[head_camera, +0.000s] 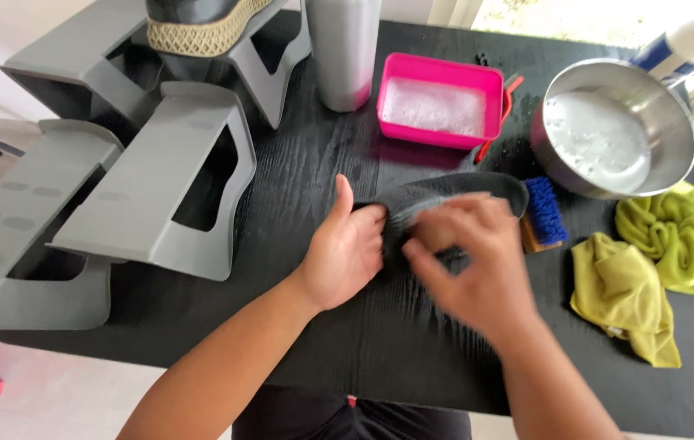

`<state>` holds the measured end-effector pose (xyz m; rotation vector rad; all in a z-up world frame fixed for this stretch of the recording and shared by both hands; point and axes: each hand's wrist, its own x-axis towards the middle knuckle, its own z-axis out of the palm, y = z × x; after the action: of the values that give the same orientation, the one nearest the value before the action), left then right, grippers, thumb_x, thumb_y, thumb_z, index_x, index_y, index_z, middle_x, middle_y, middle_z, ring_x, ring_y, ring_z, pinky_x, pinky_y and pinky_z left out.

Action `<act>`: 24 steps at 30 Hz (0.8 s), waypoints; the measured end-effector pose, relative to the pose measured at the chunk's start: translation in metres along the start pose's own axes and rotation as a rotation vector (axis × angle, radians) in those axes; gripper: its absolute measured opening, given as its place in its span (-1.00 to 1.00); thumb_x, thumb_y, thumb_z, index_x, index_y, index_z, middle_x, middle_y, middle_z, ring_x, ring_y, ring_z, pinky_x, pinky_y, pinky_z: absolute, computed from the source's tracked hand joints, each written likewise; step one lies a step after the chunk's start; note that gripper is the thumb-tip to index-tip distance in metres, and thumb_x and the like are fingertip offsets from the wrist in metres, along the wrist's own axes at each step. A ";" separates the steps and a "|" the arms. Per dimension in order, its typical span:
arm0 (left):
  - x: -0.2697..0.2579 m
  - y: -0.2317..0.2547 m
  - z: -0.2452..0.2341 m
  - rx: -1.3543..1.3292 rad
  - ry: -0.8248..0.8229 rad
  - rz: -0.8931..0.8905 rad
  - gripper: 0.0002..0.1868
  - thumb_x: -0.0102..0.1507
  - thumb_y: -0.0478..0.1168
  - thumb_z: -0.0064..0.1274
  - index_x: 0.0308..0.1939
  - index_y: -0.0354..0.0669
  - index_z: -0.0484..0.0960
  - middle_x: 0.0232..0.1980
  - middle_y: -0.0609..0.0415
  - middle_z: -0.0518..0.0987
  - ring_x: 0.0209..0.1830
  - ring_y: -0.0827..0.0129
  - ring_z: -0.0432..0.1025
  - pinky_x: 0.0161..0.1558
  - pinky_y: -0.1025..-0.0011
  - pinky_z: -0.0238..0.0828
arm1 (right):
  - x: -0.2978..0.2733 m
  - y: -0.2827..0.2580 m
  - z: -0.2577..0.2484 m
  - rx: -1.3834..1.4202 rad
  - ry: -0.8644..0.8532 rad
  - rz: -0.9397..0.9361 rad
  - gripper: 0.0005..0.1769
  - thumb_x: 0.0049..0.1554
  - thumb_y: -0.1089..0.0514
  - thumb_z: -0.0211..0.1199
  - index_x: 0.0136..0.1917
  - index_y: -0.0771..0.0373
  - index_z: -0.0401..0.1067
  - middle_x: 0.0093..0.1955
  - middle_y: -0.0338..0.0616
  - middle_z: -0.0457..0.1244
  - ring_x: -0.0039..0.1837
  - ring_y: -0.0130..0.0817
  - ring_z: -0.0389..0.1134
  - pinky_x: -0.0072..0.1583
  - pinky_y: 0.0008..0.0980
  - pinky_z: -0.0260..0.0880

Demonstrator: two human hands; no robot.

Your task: Scrubbing a black sneaker with a brush and soapy water, then wiping it with a cloth.

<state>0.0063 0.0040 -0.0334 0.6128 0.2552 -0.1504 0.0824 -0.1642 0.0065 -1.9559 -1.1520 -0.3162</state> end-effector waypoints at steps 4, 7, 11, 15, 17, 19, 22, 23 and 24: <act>-0.011 0.012 0.021 0.004 -0.010 0.003 0.06 0.20 0.60 -0.47 0.27 -0.30 0.41 0.25 -0.05 0.47 0.36 0.13 0.33 0.40 0.15 0.18 | -0.003 0.015 -0.009 -0.254 0.021 0.034 -0.64 0.08 0.07 0.50 0.14 0.08 0.56 0.05 -0.18 0.21 0.19 -0.12 0.26 0.20 -0.13 0.21; -0.005 0.006 0.010 -0.006 -0.013 0.013 0.06 0.22 0.60 -0.47 0.25 -0.33 0.41 0.24 -0.06 0.47 0.35 0.10 0.34 0.39 0.15 0.19 | -0.001 -0.002 -0.008 0.025 -0.007 0.023 -0.69 0.05 0.06 0.52 0.07 0.09 0.59 -0.03 -0.18 0.24 0.17 -0.06 0.31 0.23 -0.07 0.27; -0.007 0.006 0.012 0.000 -0.020 0.017 0.02 0.21 0.60 -0.44 0.20 -0.28 0.42 0.22 -0.03 0.45 0.35 0.10 0.32 0.37 0.15 0.20 | -0.003 0.008 0.000 -0.036 -0.083 0.016 -0.64 0.01 0.05 0.49 0.11 0.03 0.59 0.02 -0.17 0.24 0.17 -0.09 0.27 0.18 -0.09 0.20; -0.014 0.014 0.027 0.027 -0.018 0.030 0.06 0.20 0.61 -0.46 0.25 -0.30 0.42 0.22 -0.05 0.49 0.31 0.10 0.37 0.35 0.15 0.25 | -0.002 0.018 -0.007 -0.118 0.030 0.020 -0.67 0.13 0.12 0.45 0.18 0.06 0.55 0.05 -0.19 0.20 0.16 -0.14 0.24 0.18 -0.17 0.17; 0.000 0.001 0.003 0.028 -0.022 0.037 0.05 0.21 0.61 -0.45 0.23 -0.30 0.43 0.21 -0.04 0.49 0.31 0.11 0.38 0.34 0.16 0.26 | -0.002 0.011 -0.004 0.010 0.007 -0.023 -0.71 0.08 0.07 0.48 0.09 0.05 0.57 0.03 -0.21 0.24 0.18 -0.13 0.27 0.21 -0.13 0.20; 0.009 -0.007 -0.012 0.029 -0.026 0.039 0.04 0.22 0.62 -0.44 0.22 -0.30 0.43 0.21 -0.03 0.50 0.31 0.11 0.38 0.34 0.16 0.26 | -0.002 0.008 -0.002 0.137 -0.017 -0.063 -0.73 0.03 0.03 0.51 0.01 0.03 0.59 0.01 -0.23 0.28 0.20 -0.12 0.31 0.24 -0.10 0.23; 0.006 -0.005 -0.007 0.031 -0.033 0.033 -0.06 0.21 0.63 -0.41 0.03 -0.18 0.48 0.08 0.04 0.53 0.18 0.19 0.44 0.23 0.26 0.34 | -0.001 0.017 0.000 0.096 -0.103 -0.122 -0.69 0.05 0.03 0.47 0.07 0.04 0.59 -0.01 -0.17 0.26 0.16 -0.13 0.26 0.24 -0.10 0.14; -0.001 0.002 0.006 0.045 -0.027 0.029 0.02 0.20 0.62 -0.44 0.19 -0.26 0.41 0.22 -0.03 0.48 0.30 0.11 0.37 0.33 0.18 0.25 | 0.001 0.025 -0.002 -0.008 -0.035 -0.138 -0.67 0.04 0.08 0.49 0.10 0.06 0.59 0.01 -0.16 0.26 0.19 -0.10 0.28 0.23 -0.09 0.18; -0.008 0.009 0.020 0.059 -0.020 0.026 0.12 0.18 0.61 -0.46 0.35 -0.33 0.35 0.35 -0.11 0.43 0.42 0.04 0.29 0.42 0.10 0.17 | 0.002 0.033 -0.003 -0.111 0.032 -0.153 -0.64 0.04 0.14 0.51 0.12 0.08 0.59 0.03 -0.16 0.27 0.22 -0.06 0.31 0.22 -0.08 0.22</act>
<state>0.0039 0.0007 -0.0104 0.6730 0.2237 -0.1394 0.1106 -0.1731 -0.0079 -1.9535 -1.2905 -0.5001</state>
